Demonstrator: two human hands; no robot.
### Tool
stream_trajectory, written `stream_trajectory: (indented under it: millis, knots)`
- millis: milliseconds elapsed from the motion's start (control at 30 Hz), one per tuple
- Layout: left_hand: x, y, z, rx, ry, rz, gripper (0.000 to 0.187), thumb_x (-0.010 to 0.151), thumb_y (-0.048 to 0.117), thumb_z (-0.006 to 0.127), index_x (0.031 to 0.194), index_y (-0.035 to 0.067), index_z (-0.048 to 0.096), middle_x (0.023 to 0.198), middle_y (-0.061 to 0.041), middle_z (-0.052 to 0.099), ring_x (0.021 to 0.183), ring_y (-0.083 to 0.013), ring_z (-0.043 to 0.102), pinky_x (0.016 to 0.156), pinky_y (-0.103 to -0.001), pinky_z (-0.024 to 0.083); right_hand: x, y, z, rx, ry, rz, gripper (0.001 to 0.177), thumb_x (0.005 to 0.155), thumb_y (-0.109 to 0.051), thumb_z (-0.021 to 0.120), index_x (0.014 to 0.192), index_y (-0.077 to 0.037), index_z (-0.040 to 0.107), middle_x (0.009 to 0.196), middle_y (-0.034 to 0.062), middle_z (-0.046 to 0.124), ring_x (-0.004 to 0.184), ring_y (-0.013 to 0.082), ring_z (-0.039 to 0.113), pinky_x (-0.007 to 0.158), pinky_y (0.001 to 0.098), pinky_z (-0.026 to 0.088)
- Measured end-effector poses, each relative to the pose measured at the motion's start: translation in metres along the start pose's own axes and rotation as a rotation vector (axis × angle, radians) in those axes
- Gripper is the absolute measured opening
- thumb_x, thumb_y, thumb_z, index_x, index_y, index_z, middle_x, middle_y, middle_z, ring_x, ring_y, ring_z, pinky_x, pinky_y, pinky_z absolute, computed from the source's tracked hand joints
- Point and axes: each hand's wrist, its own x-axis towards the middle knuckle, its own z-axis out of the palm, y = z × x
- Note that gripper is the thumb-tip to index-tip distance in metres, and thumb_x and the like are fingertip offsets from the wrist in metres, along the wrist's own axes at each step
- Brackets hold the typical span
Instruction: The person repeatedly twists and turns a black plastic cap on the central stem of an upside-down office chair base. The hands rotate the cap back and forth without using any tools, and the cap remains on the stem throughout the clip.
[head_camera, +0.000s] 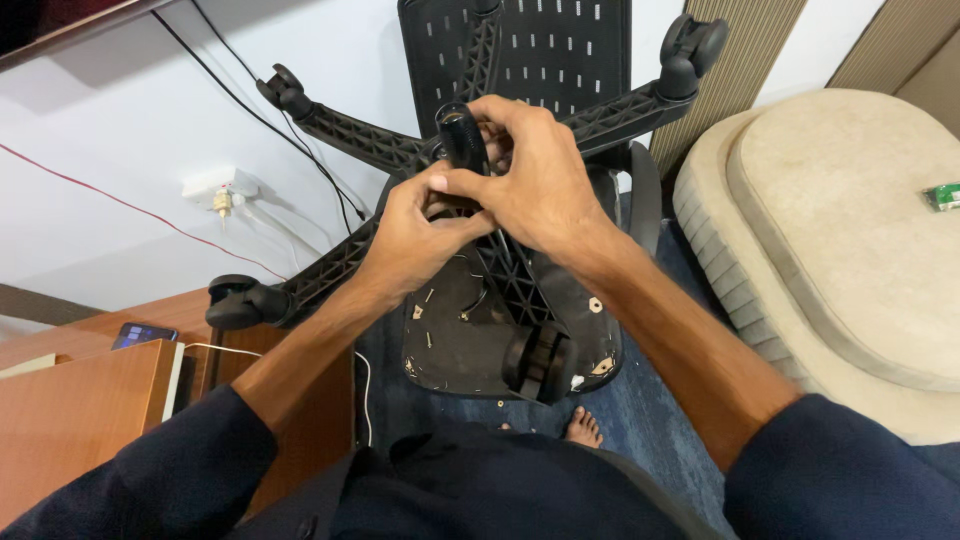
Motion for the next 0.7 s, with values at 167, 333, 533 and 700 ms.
stream_trajectory:
  millis: [167,333,533,700]
  knots:
    - [0.002,-0.004,-0.003,0.035,0.002,-0.185,0.028,0.095,0.016,0.074,0.115,-0.003,0.072,0.109,-0.008,0.076,0.101,-0.0132,0.070,0.091,-0.028,0.058,0.001,0.004,0.003,0.033,-0.013,-0.135,0.047,0.088,-0.026,0.083,0.125,-0.001,0.068,0.109,0.0140,0.074,0.097,0.0198,0.070,0.086,0.0342,0.057]
    - [0.005,-0.004,-0.007,-0.078,-0.110,-0.212,0.032,0.100,0.022,0.067,0.125,0.002,0.068,0.114,-0.006,0.076,0.106,-0.0110,0.070,0.097,-0.027,0.057,0.005,0.022,0.001,0.313,-0.070,-0.253,0.058,0.092,-0.015,0.073,0.142,0.002,0.050,0.117,0.0145,0.072,0.103,0.0189,0.073,0.091,0.0332,0.060]
    - [0.006,0.003,-0.006,-0.050,-0.068,-0.086,0.038,0.092,0.014,0.076,0.127,0.002,0.064,0.116,-0.005,0.071,0.108,-0.0110,0.069,0.098,-0.029,0.059,0.003,0.014,-0.002,0.059,0.037,-0.211,0.056,0.081,-0.028,0.085,0.124,0.001,0.065,0.100,0.0151,0.074,0.085,0.0207,0.073,0.074,0.0342,0.061]
    - [0.003,0.003,-0.007,-0.029,-0.061,-0.074,0.036,0.093,0.011,0.076,0.127,-0.001,0.067,0.113,-0.005,0.072,0.104,-0.0108,0.067,0.095,-0.028,0.058,0.000,0.005,-0.001,-0.173,0.002,-0.078,0.054,0.083,-0.047,0.089,0.104,0.000,0.072,0.093,0.0165,0.070,0.082,0.0254,0.070,0.071,0.0381,0.056]
